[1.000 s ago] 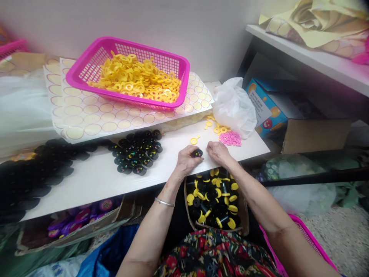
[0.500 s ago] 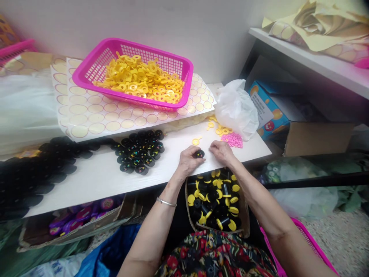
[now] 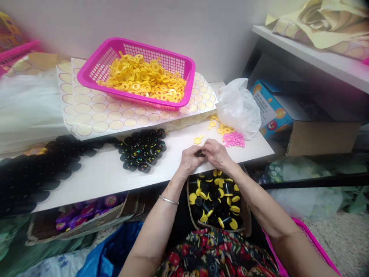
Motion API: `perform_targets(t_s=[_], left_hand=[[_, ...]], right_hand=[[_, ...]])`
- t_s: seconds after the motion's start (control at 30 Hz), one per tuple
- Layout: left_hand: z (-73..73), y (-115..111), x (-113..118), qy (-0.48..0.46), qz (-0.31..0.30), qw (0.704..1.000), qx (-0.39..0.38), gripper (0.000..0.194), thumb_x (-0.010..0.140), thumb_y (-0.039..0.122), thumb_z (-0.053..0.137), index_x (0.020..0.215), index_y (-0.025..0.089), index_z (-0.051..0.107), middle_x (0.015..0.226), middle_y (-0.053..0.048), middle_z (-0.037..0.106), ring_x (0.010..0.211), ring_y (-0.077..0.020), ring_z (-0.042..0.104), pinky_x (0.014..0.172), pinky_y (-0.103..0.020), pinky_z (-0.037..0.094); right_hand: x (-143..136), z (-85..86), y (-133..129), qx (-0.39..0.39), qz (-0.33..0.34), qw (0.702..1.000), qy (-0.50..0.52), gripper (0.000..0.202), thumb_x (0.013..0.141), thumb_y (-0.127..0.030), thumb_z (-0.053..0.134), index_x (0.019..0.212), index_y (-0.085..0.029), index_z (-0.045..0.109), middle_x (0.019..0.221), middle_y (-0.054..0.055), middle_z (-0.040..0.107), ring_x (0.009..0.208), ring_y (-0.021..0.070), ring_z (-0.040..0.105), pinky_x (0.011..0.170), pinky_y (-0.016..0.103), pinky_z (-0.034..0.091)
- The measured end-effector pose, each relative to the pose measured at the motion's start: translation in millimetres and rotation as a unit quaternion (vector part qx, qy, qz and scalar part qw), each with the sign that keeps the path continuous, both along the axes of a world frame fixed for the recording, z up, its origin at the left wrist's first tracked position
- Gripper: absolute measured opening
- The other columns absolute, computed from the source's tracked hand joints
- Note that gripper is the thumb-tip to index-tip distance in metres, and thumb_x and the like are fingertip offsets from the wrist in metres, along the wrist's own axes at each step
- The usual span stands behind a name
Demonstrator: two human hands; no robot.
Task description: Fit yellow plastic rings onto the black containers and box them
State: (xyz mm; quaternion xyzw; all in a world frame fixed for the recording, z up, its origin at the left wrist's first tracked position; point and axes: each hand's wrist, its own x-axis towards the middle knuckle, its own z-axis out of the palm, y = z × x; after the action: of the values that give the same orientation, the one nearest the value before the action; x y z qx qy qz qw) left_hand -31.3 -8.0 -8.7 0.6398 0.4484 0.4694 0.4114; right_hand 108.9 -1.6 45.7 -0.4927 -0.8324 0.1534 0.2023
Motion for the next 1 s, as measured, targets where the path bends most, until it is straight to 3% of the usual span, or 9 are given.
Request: perform_targets(t_s=[0.53,0.7,0.83,0.93,1.0], left_hand=[[-1.2,2,-1,-0.008,-0.002,1.000,0.010,0.027,0.059,0.008,0.064,0.084,0.019,0.069,0.080,0.001,0.065,0.075,-0.0136,0.057,0.071,-0.025,0.044],[-2.4,2,0,0.001,0.000,1.000,0.002,0.022,0.062,0.017,0.067,0.084,0.019,0.068,0.079,0.000,0.064,0.074,-0.0135,0.057,0.068,-0.025,0.044],[-0.5,2,1,-0.003,0.010,1.000,-0.008,0.025,0.058,0.021,0.072,0.083,0.018,0.068,0.077,0.001,0.062,0.071,-0.0124,0.055,0.066,-0.024,0.043],[2.2,2,0,0.003,0.020,1.000,-0.019,0.022,0.054,0.018,0.073,0.076,0.017,0.067,0.072,0.002,0.059,0.068,-0.0114,0.053,0.064,-0.023,0.042],[3.9,1,-1,-0.007,0.021,0.999,-0.029,0.025,0.054,0.016,0.072,0.079,0.017,0.068,0.074,0.002,0.060,0.069,-0.0114,0.054,0.065,-0.023,0.043]], right_hand=[[-8,10.7,-1,-0.022,0.011,0.995,-0.095,0.024,0.080,-0.012,0.045,0.087,-0.017,0.068,0.077,0.004,0.052,0.076,0.0156,0.047,0.068,0.025,0.036],[0,12.2,0,-0.069,0.025,0.997,0.015,0.018,0.078,-0.013,0.049,0.076,-0.017,0.067,0.074,0.002,0.053,0.072,0.0135,0.050,0.066,0.024,0.038],[11,2.3,18,-0.085,0.005,0.986,0.145,0.016,0.076,-0.013,0.052,0.082,-0.016,0.066,0.077,0.001,0.056,0.076,0.0135,0.054,0.072,0.025,0.041],[14,-7.8,40,-0.030,-0.026,0.995,0.095,0.022,0.072,-0.012,0.054,0.090,-0.016,0.066,0.089,0.005,0.057,0.085,0.0172,0.052,0.077,0.029,0.041],[12,-12.4,54,-0.010,0.003,1.000,0.024,0.033,0.070,-0.013,0.057,0.101,-0.018,0.065,0.102,0.006,0.056,0.093,0.0203,0.048,0.079,0.032,0.039]])
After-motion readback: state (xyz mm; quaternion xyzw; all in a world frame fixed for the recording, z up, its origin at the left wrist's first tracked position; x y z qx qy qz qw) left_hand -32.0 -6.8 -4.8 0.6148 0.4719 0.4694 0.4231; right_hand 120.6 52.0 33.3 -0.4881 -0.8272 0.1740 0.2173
